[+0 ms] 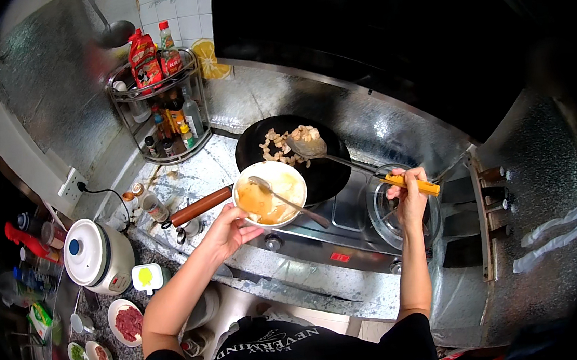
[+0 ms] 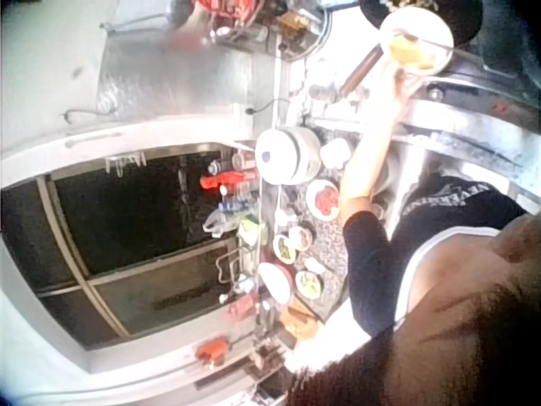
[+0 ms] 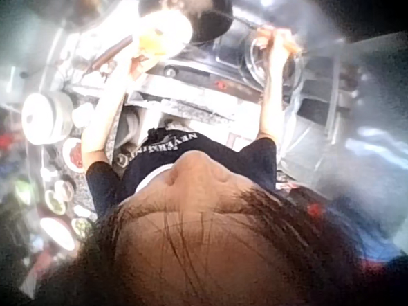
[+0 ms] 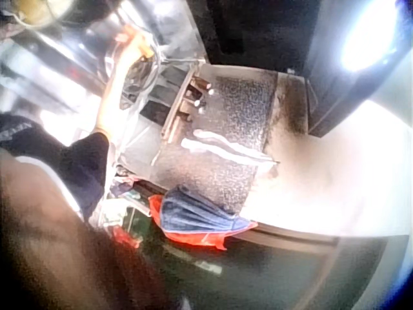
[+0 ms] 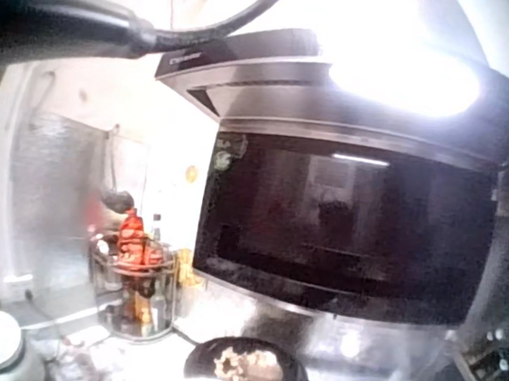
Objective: The person cooks meat in a pan by hand, using a spatula to stir and transfer items between bowls and the pan, and adds seasonings from small containers.
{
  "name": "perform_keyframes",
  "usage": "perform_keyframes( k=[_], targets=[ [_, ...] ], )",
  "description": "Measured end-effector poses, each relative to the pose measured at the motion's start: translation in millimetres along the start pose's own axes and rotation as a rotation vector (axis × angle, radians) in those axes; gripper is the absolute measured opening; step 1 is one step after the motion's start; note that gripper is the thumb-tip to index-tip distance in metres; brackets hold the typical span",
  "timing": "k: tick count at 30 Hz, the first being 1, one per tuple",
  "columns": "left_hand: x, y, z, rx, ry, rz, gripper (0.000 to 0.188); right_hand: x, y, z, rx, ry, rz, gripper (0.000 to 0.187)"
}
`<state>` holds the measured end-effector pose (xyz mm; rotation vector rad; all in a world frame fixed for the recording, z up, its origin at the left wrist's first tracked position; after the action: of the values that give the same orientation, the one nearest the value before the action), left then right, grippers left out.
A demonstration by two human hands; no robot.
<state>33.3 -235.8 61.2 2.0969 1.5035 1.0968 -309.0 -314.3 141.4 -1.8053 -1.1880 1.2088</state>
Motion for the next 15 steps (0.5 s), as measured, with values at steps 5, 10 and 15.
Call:
perform_keyframes(
  k=[5, 10, 15],
  targets=[
    [-36, 0, -19, -0.022, 0.017, 0.038, 0.039, -9, -21, -1, -0.012, 0.006, 0.044, 0.011],
    [-69, 0, -36, -0.059, 0.027, 0.055, 0.04, -12, -46, -9, 0.008, -0.016, 0.085, 0.01],
    [-100, -1, -48, -0.058, 0.018, 0.06, 0.039, -6, -53, -10, 0.009, -0.023, 0.111, 0.012]
  ],
)
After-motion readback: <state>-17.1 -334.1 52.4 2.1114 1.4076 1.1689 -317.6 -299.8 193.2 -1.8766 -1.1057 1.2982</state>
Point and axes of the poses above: each hand's wrist, its own x-axis away from the middle knuckle, its own z-axis out of the back of the hand, y = z × x, the point moved 3 cm from there along -x, towards the middle knuckle, and after that the axes turned 4 degrees about -x, right-handed, at the moved point
